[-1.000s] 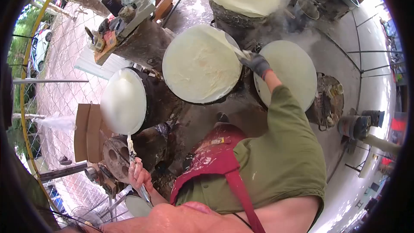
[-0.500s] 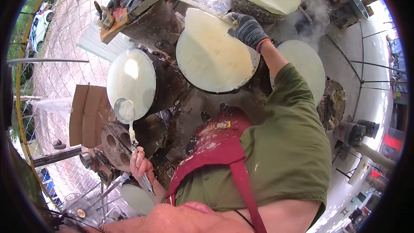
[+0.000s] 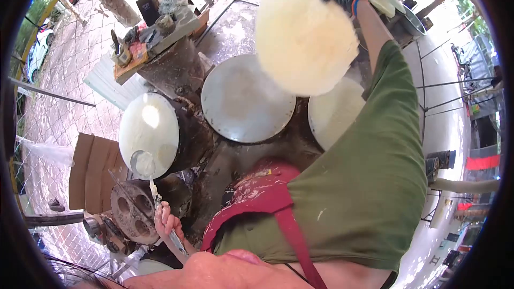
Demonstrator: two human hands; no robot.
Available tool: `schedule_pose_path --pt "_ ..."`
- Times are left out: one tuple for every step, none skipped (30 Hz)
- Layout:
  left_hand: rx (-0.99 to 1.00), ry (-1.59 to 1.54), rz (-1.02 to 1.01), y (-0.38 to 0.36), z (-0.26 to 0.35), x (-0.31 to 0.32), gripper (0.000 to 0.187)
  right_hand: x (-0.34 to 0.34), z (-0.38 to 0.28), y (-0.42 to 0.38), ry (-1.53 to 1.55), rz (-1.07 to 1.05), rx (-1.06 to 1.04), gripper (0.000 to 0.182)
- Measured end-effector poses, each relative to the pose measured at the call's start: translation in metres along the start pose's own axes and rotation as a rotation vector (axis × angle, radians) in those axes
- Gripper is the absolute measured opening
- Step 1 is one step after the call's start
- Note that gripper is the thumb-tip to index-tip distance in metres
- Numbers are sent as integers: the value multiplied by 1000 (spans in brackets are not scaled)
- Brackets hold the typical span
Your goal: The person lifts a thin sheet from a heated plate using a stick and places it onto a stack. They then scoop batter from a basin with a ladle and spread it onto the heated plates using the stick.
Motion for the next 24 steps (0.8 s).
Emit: schedule_pose_path --pt "18 -28 -4 -2 -11 4 31 -17 -11 25 -378 4 -38 38" --pt "50 -32 14 -7 -24 7 32 -31 -21 50 -754 13 -79 47" --pt "84 -35 34 -13 -40 14 32 -35 -47 53 -820 112 -376 39" --pt "119 -37 54 -18 -55 19 33 -27 -44 56 -877 86 -416 36" --pt "107 -80 56 -22 -66 12 34 -19 -34 60 -934 60 -454 33" --pt "143 -106 102 -29 -80 10 35 -8 -23 60 -991 33 -491 31" --pt "181 -134 149 -37 -94 9 35 12 -10 48 -900 117 -593 29" --pt "220 -162 199 -44 -106 7 36 39 12 28 -803 197 -691 27" --pt "178 -117 133 -50 -116 12 37 64 39 10 -728 236 -736 27" --pt "216 -70 216 -60 -125 14 37 88 63 -8 -651 271 -779 28" --pt "253 -24 299 -69 -135 22 37 108 85 -23 -737 178 -640 30" --pt "289 21 380 -76 -144 23 37 124 107 -33 -821 85 -499 33" --pt "267 42 449 -85 -145 10 34 137 126 -39 -880 8 -433 34" --pt "258 20 437 -91 -148 6 34 151 147 -43 -938 -69 -367 36" --pt "249 -2 424 -97 -152 3 33 163 165 -50 -935 3 -402 38" --pt "236 -24 417 -105 -156 0 33 171 184 -51 -940 -21 -386 38" --pt "224 -47 411 -112 -162 1 32 177 188 -56 -945 -46 -372 38" --pt "229 -76 424 -119 -166 0 32 185 188 -59 -949 -68 -360 38" --pt "237 -108 433 -126 -170 1 32 187 180 -56 -933 -129 -308 39" --pt "248 -143 443 -134 -175 1 32 190 177 -54 -901 -93 -304 38" --pt "276 -198 400 -140 -180 -1 29 190 179 -52 -865 -60 -306 37" --pt "319 -258 361 -145 -187 -5 27 195 184 -49 -818 -32 -319 36" --pt "392 -327 333 -156 -197 -6 24 212 221 -38 -672 -37 -321 33" --pt "440 -479 165 -157 -206 1 17 214 230 -44 -644 104 -421 28"
Point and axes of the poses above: each hand's wrist, its own y-axis towards the middle knuckle, its own x-axis out of the palm, z = x × y, the point moved 2 cm from there along y, towards the middle knuckle, and after that the axes turned 10 degrees about z, right-handed, at the moved point
